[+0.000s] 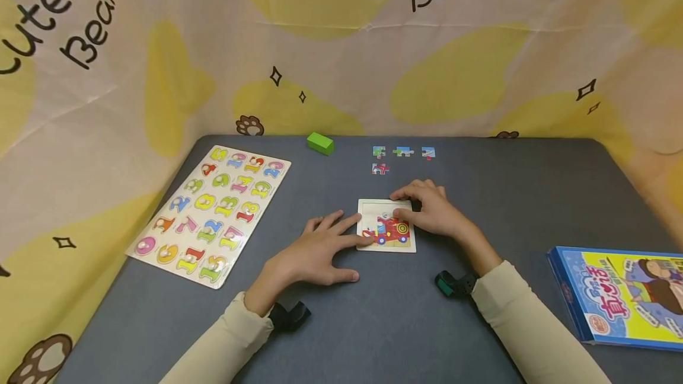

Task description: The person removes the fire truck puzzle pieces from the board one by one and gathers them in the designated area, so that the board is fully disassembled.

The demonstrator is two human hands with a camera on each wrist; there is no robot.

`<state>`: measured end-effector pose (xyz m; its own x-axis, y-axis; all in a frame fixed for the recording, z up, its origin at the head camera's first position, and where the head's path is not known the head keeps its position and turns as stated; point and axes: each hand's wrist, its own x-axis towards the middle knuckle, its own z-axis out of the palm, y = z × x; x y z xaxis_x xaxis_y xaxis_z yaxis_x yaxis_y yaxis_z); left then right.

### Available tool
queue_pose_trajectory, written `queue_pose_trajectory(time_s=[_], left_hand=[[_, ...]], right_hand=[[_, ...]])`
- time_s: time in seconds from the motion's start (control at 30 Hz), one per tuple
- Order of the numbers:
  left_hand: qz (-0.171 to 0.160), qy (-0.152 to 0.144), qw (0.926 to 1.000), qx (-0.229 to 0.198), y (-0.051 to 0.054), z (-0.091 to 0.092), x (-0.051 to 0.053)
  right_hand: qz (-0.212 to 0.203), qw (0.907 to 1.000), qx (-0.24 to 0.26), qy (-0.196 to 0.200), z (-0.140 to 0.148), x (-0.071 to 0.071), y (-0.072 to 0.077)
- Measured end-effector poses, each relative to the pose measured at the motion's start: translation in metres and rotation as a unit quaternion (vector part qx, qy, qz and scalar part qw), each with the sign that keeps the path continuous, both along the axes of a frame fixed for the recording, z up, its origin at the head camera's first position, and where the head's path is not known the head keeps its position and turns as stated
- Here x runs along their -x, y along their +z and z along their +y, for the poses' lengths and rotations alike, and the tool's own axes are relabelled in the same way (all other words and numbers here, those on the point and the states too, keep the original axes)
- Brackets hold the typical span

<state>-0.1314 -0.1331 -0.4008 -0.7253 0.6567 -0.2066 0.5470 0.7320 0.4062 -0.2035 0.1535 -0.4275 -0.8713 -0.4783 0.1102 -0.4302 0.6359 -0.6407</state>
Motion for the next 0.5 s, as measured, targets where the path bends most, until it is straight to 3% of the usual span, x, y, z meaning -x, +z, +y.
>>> queue_pose_trajectory(time_s=[0.2,0.5], left_hand=[[0.003,0.003,1.0,-0.003,0.001,0.001,-0.001],[0.003,0.0,1.0,-0.006,0.0,0.003,-0.001]], right_hand=[[0.02,0.9997,-0.012,0.007,-0.006,-0.007,0.003],[0.009,0.9973,-0.037,0.063,-0.015,-0.015,0.007]])
